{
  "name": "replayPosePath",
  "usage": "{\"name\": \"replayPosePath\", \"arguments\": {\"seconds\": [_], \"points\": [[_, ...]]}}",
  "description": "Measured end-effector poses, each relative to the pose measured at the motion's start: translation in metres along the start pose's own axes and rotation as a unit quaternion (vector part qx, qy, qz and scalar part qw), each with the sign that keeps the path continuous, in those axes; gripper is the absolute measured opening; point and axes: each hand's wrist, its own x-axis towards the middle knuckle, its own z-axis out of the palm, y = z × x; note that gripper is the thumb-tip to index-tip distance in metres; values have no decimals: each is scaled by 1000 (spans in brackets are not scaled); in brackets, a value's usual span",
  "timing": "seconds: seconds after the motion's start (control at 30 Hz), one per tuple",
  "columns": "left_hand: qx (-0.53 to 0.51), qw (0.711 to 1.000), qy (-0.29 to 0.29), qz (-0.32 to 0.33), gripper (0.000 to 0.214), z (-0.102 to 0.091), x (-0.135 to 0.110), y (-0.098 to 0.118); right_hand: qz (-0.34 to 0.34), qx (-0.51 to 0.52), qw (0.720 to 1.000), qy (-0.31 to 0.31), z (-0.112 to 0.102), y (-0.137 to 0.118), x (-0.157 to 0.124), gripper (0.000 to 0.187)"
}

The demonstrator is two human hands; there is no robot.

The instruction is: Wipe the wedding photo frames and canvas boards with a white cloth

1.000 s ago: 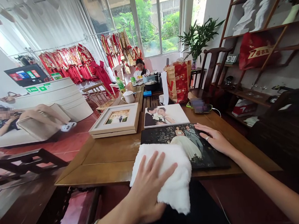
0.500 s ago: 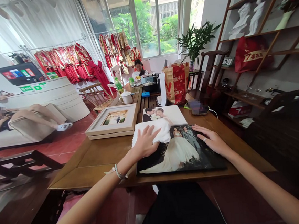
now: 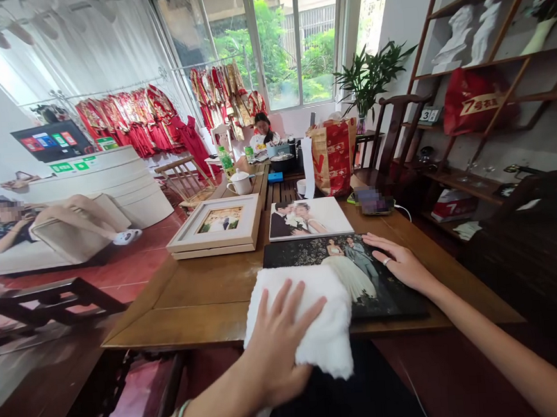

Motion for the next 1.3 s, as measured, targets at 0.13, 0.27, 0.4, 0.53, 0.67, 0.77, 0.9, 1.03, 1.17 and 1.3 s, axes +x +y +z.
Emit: {"name": "replayPosePath", "arguments": {"seconds": [0.13,0.27,0.4,0.53,0.67,0.77,0.9,1.03,1.17,1.3], "points": [[22,998,40,-50,67,-11,45,-29,-1,6,1000,-2,0,0,-1,35],[44,993,77,-76,54,-17,92,-53,3,6,1000,-5,-1,0,-1,35],[61,990,96,-87,54,-15,110,-68,4,3,1000,-8,-1,1,-1,35],[61,991,95,-75,59,-7,95,-74,2,-7,1000,-14,-1,0,-1,36],[47,993,93,-46,65,1,60,-67,-1,-6,1000,-11,-1,-1,-1,36],[28,996,81,-24,72,5,28,-48,-6,-4,1000,-5,0,-1,-1,36],[6,999,36,14,88,8,-7,-12,-9,-9,1000,-9,0,2,-1,36],[5,1000,19,10,91,6,-9,-1,-7,-11,1000,-6,0,3,-1,36],[23,999,34,-17,80,-1,25,-19,-4,-9,1000,-10,-1,3,-1,36],[60,995,77,-34,68,-9,75,-42,-5,-10,1000,-10,-1,2,0,36]]}}
